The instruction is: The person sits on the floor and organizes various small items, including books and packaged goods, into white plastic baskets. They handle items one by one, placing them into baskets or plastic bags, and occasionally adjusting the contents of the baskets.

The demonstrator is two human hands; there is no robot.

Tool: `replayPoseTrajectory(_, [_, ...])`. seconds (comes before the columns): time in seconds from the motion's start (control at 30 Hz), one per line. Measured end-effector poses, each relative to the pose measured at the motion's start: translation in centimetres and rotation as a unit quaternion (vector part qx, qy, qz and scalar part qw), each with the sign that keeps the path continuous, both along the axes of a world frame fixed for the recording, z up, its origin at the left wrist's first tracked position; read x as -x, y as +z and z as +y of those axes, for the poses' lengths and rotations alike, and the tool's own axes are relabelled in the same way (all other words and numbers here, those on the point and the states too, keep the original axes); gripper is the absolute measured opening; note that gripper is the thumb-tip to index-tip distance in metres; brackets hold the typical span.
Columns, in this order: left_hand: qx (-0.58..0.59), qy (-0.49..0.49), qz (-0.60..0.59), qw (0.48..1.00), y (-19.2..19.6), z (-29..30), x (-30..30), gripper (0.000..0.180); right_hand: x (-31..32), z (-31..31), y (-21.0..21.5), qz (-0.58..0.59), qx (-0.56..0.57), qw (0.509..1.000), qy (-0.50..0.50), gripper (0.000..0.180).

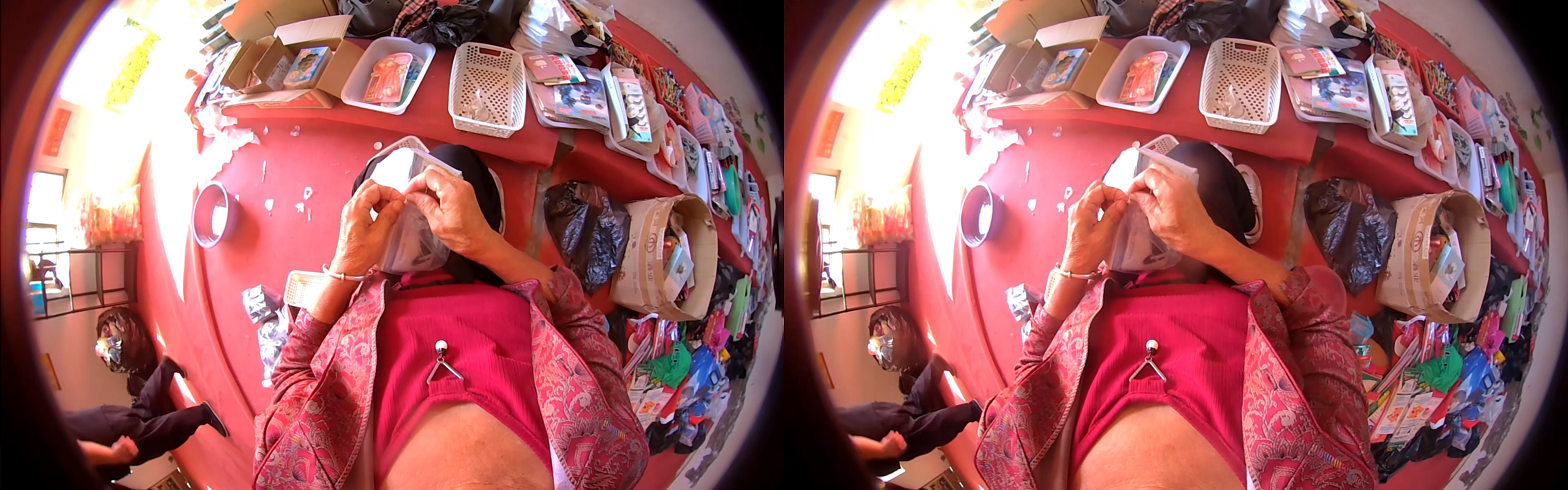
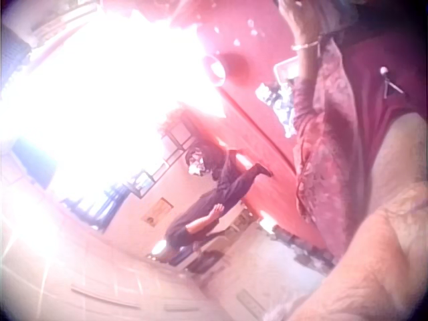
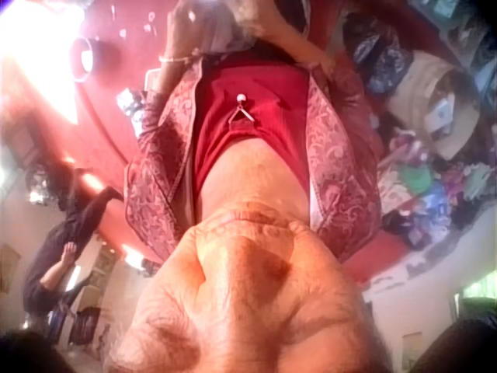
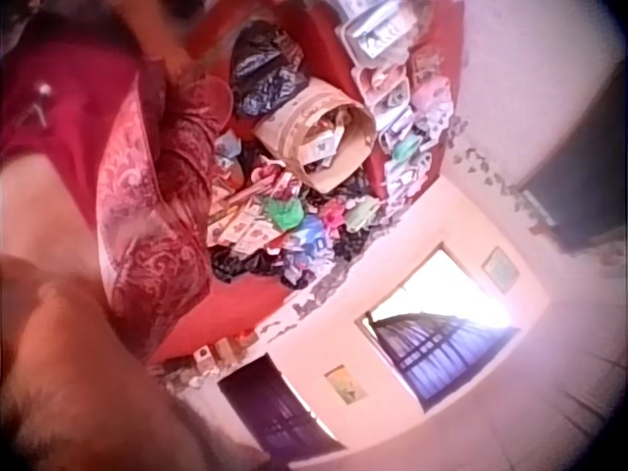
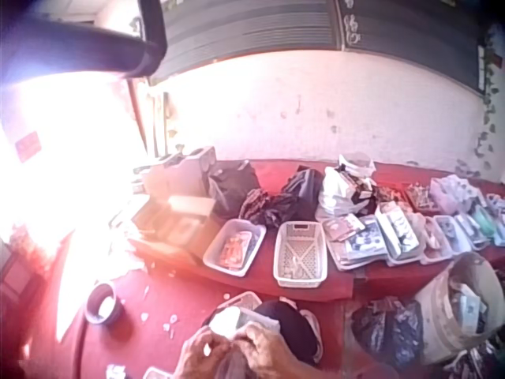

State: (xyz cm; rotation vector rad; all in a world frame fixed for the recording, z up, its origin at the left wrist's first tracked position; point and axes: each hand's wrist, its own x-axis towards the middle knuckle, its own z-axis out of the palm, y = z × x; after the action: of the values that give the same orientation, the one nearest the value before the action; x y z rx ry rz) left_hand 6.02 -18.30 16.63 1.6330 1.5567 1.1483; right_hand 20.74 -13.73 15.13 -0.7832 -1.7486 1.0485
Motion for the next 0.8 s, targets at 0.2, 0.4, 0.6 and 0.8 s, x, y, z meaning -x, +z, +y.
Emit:
replayPoseTrajectory(0.2, [-0.003, -0.004, -0.006, 1.000, -0.3, 0.0, 0.4, 0.004, 0.8, -0.5, -1.1, -0.022, -0.080, 0.993, -0.085, 0.010])
replayPoseTrajectory(0.4, [0.024, -0.005, -0.041, 0.999, -0.7, 0.0, 0.7, 0.006, 0.7, -1.0, -0.7, -0.090, -0.152, 0.977, -0.121, 0.013])
replayPoseTrajectory(0.6, [0.029, 0.006, -0.040, 0.999, -0.4, 0.0, 0.5, 0.006, 0.7, -1.4, -1.1, -0.071, -0.136, 0.983, -0.098, 0.013])
replayPoseTrajectory(0.8, [0.023, 0.017, -0.020, 0.999, 0.1, -0.1, 0.2, 0.007, 0.7, -1.2, -1.1, 0.017, 0.059, 0.997, -0.041, 0.011])
